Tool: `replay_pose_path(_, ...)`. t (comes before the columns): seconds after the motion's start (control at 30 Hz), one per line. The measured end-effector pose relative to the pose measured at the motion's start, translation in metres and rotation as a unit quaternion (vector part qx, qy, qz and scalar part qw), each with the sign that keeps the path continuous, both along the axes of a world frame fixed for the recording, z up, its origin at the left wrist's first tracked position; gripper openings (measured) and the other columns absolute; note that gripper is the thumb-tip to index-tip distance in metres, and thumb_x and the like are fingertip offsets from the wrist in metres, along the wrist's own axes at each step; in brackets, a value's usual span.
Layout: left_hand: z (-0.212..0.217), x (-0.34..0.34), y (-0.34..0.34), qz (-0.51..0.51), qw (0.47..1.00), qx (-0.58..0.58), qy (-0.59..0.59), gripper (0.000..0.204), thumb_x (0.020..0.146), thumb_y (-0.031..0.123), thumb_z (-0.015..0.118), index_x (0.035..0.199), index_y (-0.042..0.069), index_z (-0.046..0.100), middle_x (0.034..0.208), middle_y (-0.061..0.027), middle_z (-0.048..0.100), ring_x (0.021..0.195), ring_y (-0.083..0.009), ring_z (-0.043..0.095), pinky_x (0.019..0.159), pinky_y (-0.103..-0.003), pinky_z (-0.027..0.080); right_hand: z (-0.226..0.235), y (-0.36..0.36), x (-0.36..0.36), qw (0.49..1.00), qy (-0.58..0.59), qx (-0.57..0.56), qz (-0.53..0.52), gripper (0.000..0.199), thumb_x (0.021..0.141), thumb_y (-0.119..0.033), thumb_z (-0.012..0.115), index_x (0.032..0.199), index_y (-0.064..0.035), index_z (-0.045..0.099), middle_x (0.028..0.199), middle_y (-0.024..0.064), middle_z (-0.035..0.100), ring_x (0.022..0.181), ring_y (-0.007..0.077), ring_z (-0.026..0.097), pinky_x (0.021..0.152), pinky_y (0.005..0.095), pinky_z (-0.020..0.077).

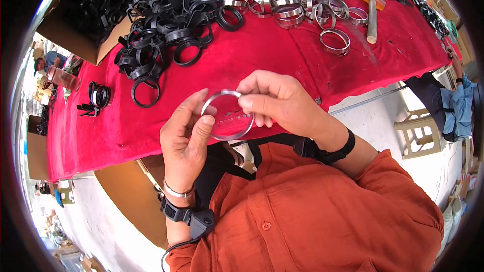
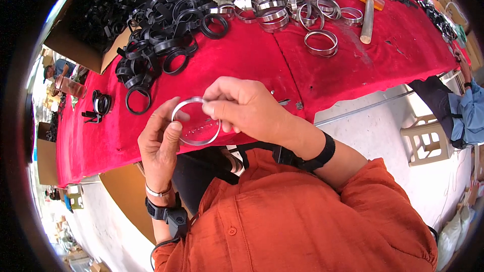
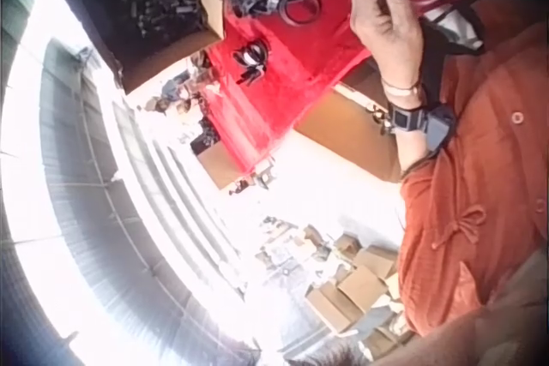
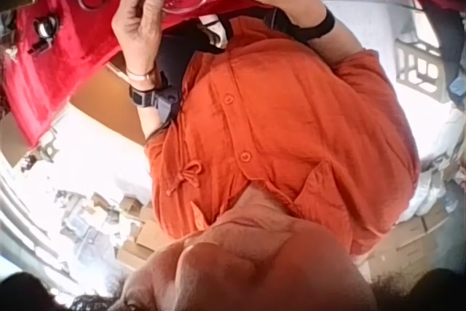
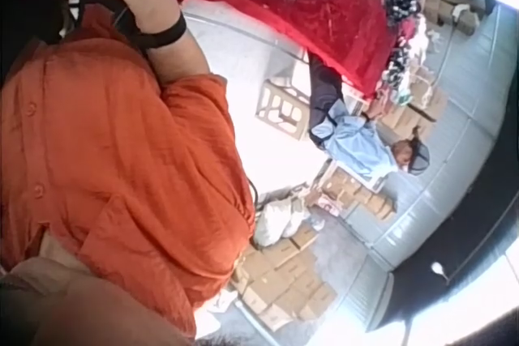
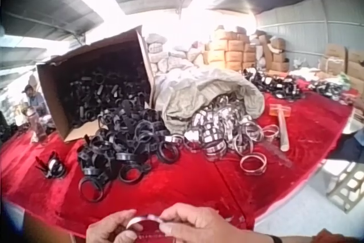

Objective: Assembling metal clamps onto black plastic rings on a red table.

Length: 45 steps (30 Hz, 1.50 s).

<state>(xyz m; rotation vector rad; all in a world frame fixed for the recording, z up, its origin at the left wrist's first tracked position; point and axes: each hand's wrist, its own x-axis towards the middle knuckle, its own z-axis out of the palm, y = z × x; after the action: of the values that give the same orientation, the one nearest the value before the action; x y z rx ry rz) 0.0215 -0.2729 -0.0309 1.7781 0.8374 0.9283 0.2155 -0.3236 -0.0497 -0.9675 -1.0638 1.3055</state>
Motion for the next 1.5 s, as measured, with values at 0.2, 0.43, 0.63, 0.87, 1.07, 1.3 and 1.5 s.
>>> replay_pose_path(0.2,-0.014,0.009,-0.012,-0.005,0.99,-0.101,-0.1,0.046,0.087,0.008,0.057,0.13,0.003,0.041,0.082,-0.0042,0.06,0.054,-0.0048,0.048,0.045,-0.016,0.039,-0.018,0.006,-0.005,0.988,0.151,-0.042,0.004,0.018,0.089,-0.015,0.055,0.099,-0.0005,0.052,0.082,0.007,0.06,0.063,0.0126,0.062,0.051,0.0219,0.0499)
replay_pose_path(0.43,-0.003,-0.001,0.006,0.029,0.994,-0.088,-0.058,0.04,0.09,0.01,0.054,0.128,0.001,0.046,0.07,-0.0012,0.056,0.05,-0.0049,0.049,0.04,-0.016,0.037,-0.011,0.004,0.007,0.888,-0.349,0.256,-0.158,0.017,0.079,-0.005,0.058,0.096,-0.0043,0.06,0.088,0.0103,0.059,0.076,0.0208,0.062,0.06,0.0293,0.0499)
replay_pose_path(0.63,0.009,-0.026,0.037,-0.152,0.938,-0.31,-0.021,0.032,0.09,0.01,0.046,0.12,0.0,0.052,0.063,0.0007,0.048,0.043,-0.0021,0.035,0.037,-0.016,0.024,0.002,0.002,-0.001,0.767,-0.502,0.396,-0.054,0.013,0.075,-0.007,0.058,0.088,-0.0068,0.06,0.095,0.008,0.056,0.077,0.0224,0.059,0.062,0.0316,0.0492)
replay_pose_path(0.87,0.018,-0.03,0.062,-0.01,0.985,-0.117,0.123,0.026,0.088,0.015,0.054,0.11,0.001,0.058,0.067,-0.0019,0.055,0.051,-0.0066,0.048,0.044,-0.02,0.038,-0.01,0.005,-0.004,0.788,-0.469,0.397,0.022,0.01,0.071,-0.009,0.06,0.08,-0.0064,0.058,0.084,0.0063,0.054,0.071,0.0214,0.056,0.058,0.0323,0.0469)
replay_pose_path(1.07,-0.016,-0.082,0.131,0.219,0.882,0.271,0.319,0.023,0.084,0.013,0.06,0.098,-0.004,0.058,0.069,-0.0056,0.057,0.057,-0.0149,0.058,0.05,-0.027,0.046,-0.004,0.002,0.0,0.889,-0.363,0.27,-0.074,0.009,0.076,-0.001,0.063,0.084,-0.0032,0.06,0.076,0.0084,0.053,0.063,0.0236,0.055,0.055,0.0305,0.0429)
replay_pose_path(1.3,-0.019,-0.016,0.048,0.055,0.958,-0.243,-0.145,0.033,0.087,0.01,0.057,0.114,-0.003,0.042,0.089,-0.0113,0.057,0.071,-0.0246,0.066,0.058,-0.028,0.057,-0.011,0.007,0.01,0.911,-0.324,0.219,-0.133,0.006,0.078,0.0,0.062,0.083,-0.0015,0.06,0.074,0.0063,0.052,0.061,0.0151,0.051,0.054,0.027,0.0395)
replay_pose_path(1.5,-0.009,-0.021,0.072,0.141,0.978,0.021,0.154,0.023,0.09,0.02,0.054,0.094,-0.002,0.058,0.081,-0.0123,0.061,0.059,-0.0175,0.062,0.053,-0.026,0.051,-0.015,0.005,0.018,0.907,-0.32,0.218,-0.169,0.005,0.078,0.0,0.062,0.083,-0.0012,0.06,0.074,0.0051,0.052,0.061,0.0124,0.049,0.054,0.0258,0.0385)
